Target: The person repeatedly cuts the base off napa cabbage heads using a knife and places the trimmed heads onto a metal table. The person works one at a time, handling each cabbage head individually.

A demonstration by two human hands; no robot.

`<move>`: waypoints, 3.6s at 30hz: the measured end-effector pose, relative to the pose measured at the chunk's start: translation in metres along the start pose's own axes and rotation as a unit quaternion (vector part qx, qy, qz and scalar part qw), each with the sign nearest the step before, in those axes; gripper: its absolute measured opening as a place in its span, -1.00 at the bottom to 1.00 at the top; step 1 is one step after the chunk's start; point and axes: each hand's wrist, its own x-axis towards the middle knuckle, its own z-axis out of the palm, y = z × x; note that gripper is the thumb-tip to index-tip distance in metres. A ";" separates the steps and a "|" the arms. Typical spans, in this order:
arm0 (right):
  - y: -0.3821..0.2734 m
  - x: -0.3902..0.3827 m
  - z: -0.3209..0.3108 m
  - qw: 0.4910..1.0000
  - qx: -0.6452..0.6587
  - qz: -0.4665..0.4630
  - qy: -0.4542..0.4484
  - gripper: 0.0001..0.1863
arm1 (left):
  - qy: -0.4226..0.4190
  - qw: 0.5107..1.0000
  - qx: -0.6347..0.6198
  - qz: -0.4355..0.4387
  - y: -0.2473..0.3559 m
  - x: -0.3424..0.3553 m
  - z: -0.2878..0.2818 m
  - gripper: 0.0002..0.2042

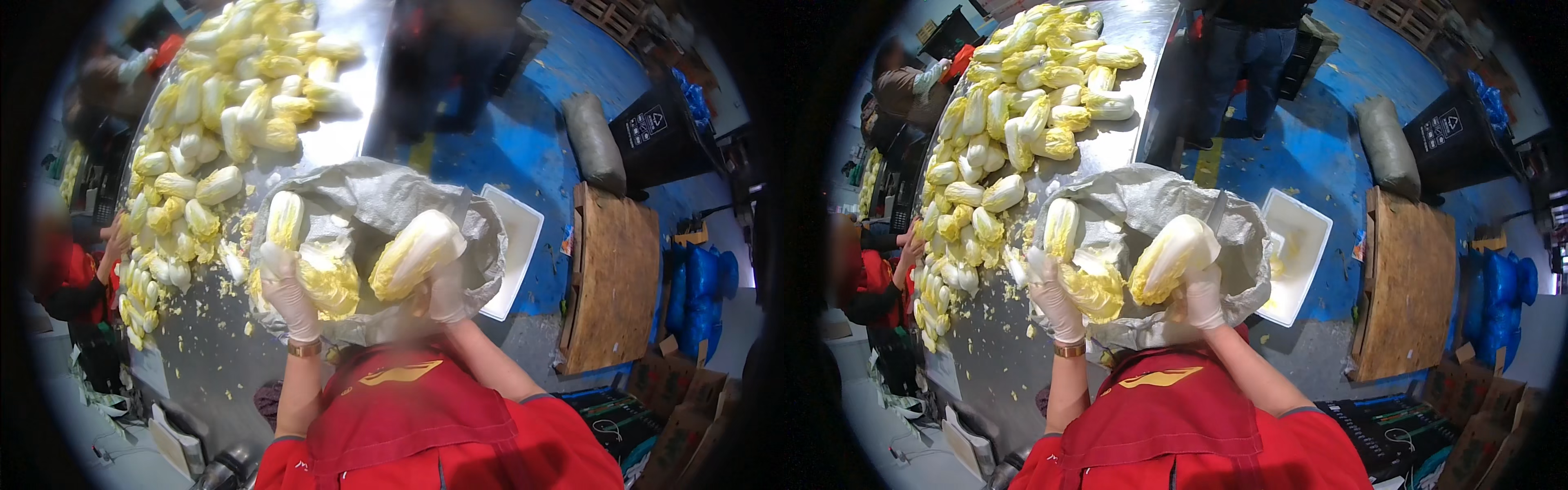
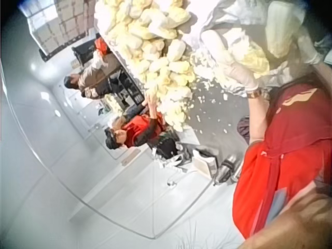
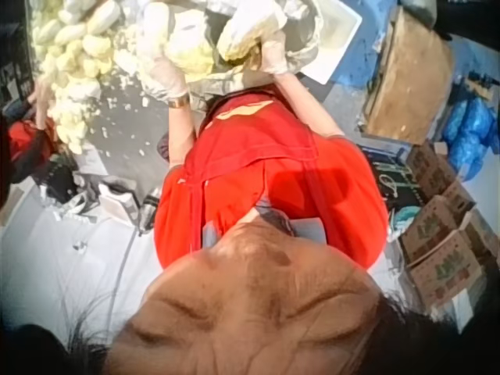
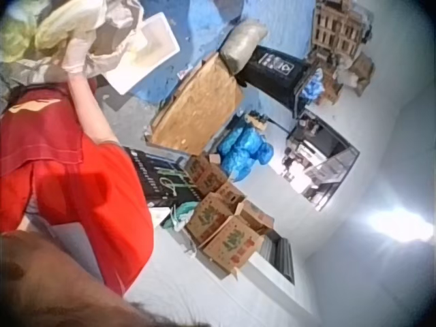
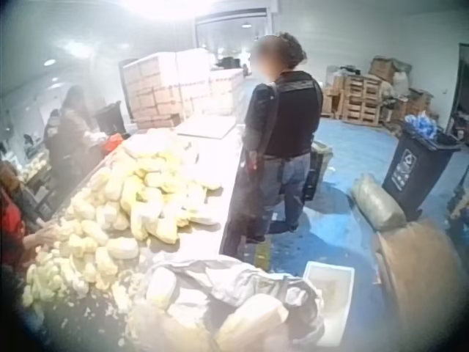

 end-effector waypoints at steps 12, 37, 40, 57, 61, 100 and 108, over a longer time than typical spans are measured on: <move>-0.002 -0.010 0.040 0.877 -0.427 -0.220 -0.008 -0.54 | -0.172 0.969 0.168 0.050 0.011 -0.047 0.062 -0.44; -0.023 -0.002 0.058 0.882 -0.410 0.017 -0.233 -0.47 | -0.154 0.935 -0.269 -0.173 -0.003 -0.038 0.023 -0.48; -0.014 -0.003 0.050 0.922 -0.304 0.064 -0.230 -0.52 | -0.151 0.932 -0.276 -0.181 0.001 -0.039 0.027 -0.46; -0.012 -0.017 0.041 0.819 -0.519 -0.234 -0.077 -0.64 | -0.143 0.942 0.272 0.136 0.009 -0.045 0.048 -0.31; -0.006 -0.016 0.041 0.812 -0.520 -0.251 -0.082 -0.65 | -0.179 0.961 0.210 -0.016 0.011 -0.038 0.042 -0.35; -0.005 -0.020 0.049 0.796 -0.512 -0.278 -0.161 -0.42 | -0.287 0.948 -0.053 -0.130 0.003 -0.058 0.015 -0.18; -0.016 -0.019 0.048 0.820 -0.507 -0.201 -0.171 -0.54 | -0.286 0.946 -0.091 -0.121 0.007 -0.049 0.009 -0.16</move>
